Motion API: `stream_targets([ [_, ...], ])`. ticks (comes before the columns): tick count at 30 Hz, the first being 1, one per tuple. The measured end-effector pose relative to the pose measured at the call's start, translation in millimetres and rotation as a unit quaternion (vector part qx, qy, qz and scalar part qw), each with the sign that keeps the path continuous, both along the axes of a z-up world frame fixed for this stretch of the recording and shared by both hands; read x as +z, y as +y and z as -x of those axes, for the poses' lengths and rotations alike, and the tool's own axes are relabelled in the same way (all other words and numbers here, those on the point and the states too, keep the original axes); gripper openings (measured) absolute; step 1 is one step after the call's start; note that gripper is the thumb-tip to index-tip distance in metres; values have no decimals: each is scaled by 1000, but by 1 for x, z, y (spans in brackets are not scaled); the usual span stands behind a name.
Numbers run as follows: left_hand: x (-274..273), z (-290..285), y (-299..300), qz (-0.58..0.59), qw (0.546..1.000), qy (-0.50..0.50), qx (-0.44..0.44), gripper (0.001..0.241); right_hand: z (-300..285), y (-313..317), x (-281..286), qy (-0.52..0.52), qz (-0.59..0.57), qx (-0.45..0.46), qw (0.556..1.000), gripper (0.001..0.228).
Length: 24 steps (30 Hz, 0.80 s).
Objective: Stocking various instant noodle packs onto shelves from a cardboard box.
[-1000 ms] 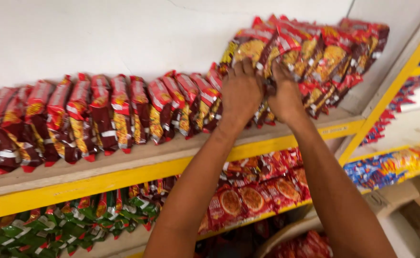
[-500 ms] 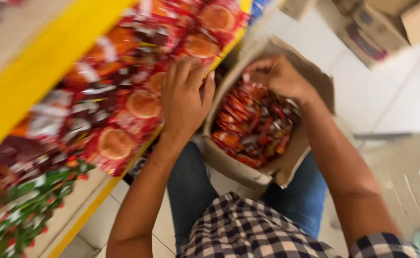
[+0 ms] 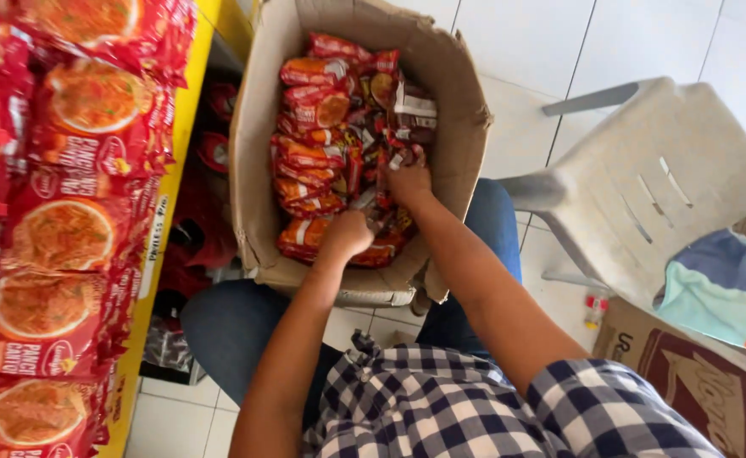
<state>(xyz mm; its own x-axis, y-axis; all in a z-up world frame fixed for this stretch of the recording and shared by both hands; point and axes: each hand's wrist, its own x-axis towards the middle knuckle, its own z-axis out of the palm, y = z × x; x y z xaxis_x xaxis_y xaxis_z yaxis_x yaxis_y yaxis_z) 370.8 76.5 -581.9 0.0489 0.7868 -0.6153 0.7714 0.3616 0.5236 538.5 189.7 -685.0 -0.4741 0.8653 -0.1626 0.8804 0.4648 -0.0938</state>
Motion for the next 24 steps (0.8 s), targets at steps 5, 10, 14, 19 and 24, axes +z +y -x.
stream_targets([
  [5,7,19,7,21,998,-34,57,41,-1,0,-36,-152,107,60,981,20],
  [10,-7,32,14,-120,983,-55,130,76,18,11,165,-3,149,46,988,33],
  [14,1,44,19,-104,958,-167,207,81,10,29,179,244,442,-79,860,36],
  [19,-15,64,16,-93,814,-443,364,69,9,41,134,319,544,-220,744,53],
  [24,-11,72,11,-127,797,-410,425,63,-2,43,52,46,369,-152,916,55],
])
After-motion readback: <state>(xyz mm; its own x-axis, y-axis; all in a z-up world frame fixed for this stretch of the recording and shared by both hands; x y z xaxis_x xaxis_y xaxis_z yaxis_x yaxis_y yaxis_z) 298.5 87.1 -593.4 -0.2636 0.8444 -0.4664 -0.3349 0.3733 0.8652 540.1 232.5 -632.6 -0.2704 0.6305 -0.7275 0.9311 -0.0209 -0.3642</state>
